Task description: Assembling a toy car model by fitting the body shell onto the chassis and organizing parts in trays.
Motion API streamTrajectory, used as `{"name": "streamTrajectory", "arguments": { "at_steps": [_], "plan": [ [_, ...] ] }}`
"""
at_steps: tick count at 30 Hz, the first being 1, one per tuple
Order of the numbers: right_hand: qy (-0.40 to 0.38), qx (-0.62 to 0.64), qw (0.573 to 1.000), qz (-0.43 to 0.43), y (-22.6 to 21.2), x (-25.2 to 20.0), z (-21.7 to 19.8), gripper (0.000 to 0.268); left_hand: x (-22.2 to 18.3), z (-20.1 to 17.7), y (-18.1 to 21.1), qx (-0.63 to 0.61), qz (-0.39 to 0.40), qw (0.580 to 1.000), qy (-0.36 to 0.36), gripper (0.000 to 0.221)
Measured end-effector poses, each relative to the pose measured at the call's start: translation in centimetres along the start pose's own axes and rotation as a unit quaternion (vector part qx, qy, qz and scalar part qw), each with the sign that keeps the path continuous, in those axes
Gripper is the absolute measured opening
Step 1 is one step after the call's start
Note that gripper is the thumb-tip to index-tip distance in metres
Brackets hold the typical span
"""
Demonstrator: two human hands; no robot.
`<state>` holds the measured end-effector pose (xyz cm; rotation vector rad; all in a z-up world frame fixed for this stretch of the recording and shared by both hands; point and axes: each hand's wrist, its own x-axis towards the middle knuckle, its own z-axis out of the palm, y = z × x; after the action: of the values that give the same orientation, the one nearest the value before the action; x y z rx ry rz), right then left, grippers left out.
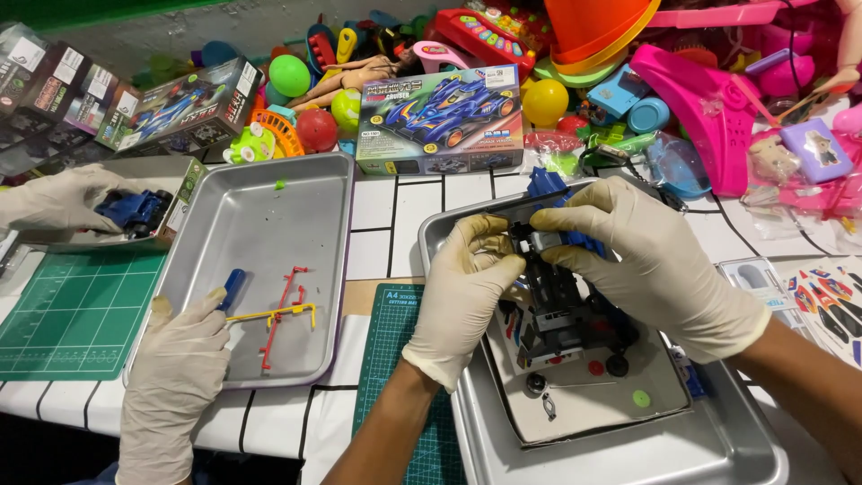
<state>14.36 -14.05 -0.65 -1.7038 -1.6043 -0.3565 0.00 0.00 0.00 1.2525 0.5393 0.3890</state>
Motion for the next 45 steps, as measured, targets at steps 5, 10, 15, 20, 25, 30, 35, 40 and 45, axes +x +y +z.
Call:
{"name": "streamTrajectory", "arguments": {
  "at_steps": [5,10,15,20,25,30,35,40,45],
  "plan": [
    [0.001,-0.036,0.999,0.019,0.5,-0.4,0.5,0.038,0.1,-0.1,-0.4,-0.021,0.02,1.0,-0.013,0.037],
    [0.003,-0.053,0.998,0.033,0.8,-0.6,0.8,0.038,0.7,-0.4,-1.4,-0.044,0.035,0.998,-0.027,0.039],
    [0.019,-0.04,0.999,0.028,0.9,-0.7,1.1,0.037,0.9,-0.4,-2.1,-0.089,0.041,0.995,-0.03,0.043],
    [0.001,-0.028,0.999,0.028,0.4,-1.0,1.7,0.038,0.2,0.1,-1.1,-0.069,0.062,0.995,-0.039,0.039],
    [-0.007,-0.018,1.0,0.009,-0.3,-0.7,1.1,0.044,0.0,0.0,-0.5,-0.03,0.07,0.996,-0.04,0.041],
    [-0.001,0.106,0.978,0.182,-1.0,0.5,-0.7,0.029,0.1,-0.1,-0.2,0.023,0.018,0.999,0.016,0.061],
    [-0.063,0.136,0.905,0.399,-1.6,2.0,-0.9,0.016,0.0,0.1,-0.1,-0.021,0.062,0.998,-0.014,0.047],
    [-0.154,0.223,0.844,0.462,-1.0,1.3,0.3,0.022,-0.3,0.1,-0.3,-0.047,0.075,0.995,-0.045,0.04],
    [-0.149,0.307,0.813,0.471,-0.6,0.6,0.9,0.019,-0.5,0.2,-0.3,-0.067,0.066,0.994,-0.062,0.037]
  ]
}}
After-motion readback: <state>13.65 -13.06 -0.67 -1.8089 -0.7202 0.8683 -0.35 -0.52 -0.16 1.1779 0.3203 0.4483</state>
